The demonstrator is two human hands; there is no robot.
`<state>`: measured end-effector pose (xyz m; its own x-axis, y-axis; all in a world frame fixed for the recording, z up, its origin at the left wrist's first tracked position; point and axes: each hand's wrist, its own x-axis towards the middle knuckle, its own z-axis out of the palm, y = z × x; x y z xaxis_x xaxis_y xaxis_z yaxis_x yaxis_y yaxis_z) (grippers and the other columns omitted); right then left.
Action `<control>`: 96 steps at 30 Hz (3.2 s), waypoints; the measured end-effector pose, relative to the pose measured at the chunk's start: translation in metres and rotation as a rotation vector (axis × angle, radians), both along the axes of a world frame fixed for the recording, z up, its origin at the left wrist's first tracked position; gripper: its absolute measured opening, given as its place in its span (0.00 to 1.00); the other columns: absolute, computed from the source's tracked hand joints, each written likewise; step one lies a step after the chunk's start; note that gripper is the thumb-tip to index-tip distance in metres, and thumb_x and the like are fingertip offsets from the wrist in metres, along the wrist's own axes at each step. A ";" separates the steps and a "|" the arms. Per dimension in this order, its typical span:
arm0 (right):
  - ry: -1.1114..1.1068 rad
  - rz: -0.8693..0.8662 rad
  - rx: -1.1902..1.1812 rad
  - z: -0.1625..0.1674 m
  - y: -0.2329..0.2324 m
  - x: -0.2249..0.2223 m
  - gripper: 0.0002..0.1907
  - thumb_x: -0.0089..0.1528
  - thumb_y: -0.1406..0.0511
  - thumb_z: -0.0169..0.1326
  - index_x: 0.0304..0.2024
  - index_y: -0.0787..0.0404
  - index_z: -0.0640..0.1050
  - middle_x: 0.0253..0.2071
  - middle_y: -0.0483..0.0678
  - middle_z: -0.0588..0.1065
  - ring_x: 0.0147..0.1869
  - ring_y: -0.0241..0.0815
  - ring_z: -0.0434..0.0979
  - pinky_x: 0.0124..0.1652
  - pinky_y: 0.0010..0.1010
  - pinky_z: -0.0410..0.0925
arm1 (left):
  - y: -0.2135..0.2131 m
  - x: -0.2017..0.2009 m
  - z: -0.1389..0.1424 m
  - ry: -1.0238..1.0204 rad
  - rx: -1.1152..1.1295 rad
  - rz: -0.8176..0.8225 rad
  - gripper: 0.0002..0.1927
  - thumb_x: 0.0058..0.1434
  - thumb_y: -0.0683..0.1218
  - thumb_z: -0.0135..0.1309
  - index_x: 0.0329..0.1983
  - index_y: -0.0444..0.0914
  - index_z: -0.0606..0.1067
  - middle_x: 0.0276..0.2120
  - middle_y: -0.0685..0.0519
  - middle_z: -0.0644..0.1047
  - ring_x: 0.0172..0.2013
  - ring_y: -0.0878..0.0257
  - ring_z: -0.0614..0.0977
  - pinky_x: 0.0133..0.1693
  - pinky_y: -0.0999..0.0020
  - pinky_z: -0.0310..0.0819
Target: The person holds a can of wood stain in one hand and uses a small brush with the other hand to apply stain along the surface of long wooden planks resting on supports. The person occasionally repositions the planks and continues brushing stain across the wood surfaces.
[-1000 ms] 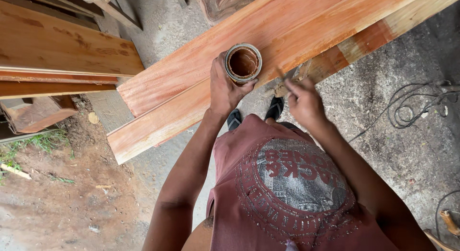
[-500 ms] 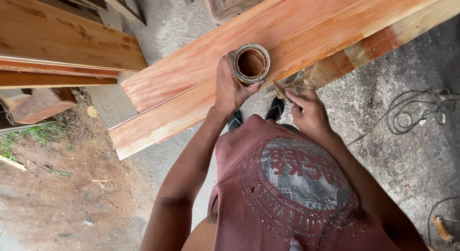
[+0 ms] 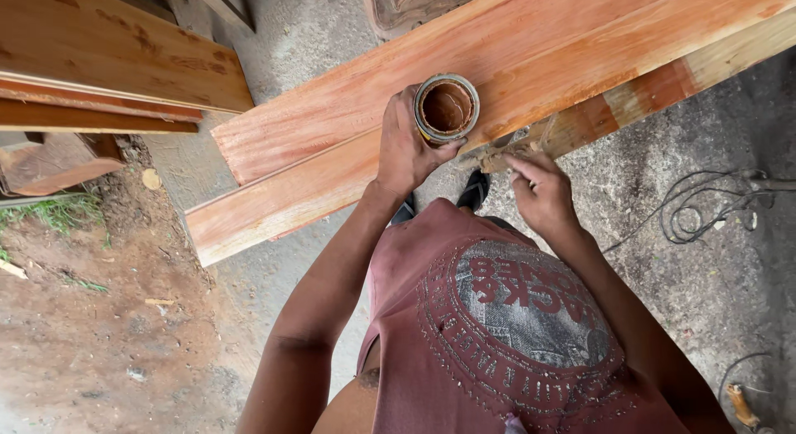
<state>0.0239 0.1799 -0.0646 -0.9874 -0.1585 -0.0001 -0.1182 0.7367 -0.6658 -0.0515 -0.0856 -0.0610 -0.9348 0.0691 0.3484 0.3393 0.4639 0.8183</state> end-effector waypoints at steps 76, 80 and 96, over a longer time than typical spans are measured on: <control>0.635 0.680 0.313 0.108 -0.078 -0.014 0.17 0.54 0.70 0.57 0.45 0.70 0.82 0.38 0.50 0.78 0.41 0.44 0.76 0.42 0.37 0.66 | -0.040 0.117 0.058 0.046 -0.429 0.066 0.48 0.41 0.48 0.71 0.66 0.34 0.64 0.57 0.38 0.69 0.60 0.41 0.69 0.65 0.38 0.56; 0.587 0.728 0.423 0.093 -0.116 -0.004 0.15 0.56 0.70 0.55 0.45 0.67 0.81 0.41 0.51 0.77 0.43 0.43 0.74 0.45 0.36 0.66 | -0.061 0.108 0.062 0.022 -0.430 -0.055 0.49 0.42 0.49 0.71 0.68 0.35 0.63 0.58 0.38 0.68 0.62 0.40 0.68 0.67 0.35 0.52; 0.360 0.157 0.168 0.106 -0.098 0.025 0.11 0.57 0.72 0.62 0.43 0.64 0.83 0.39 0.52 0.80 0.40 0.47 0.79 0.44 0.38 0.67 | -0.092 0.102 0.027 -0.078 -0.012 -0.048 0.47 0.43 0.41 0.67 0.68 0.31 0.61 0.61 0.36 0.69 0.62 0.39 0.70 0.64 0.50 0.67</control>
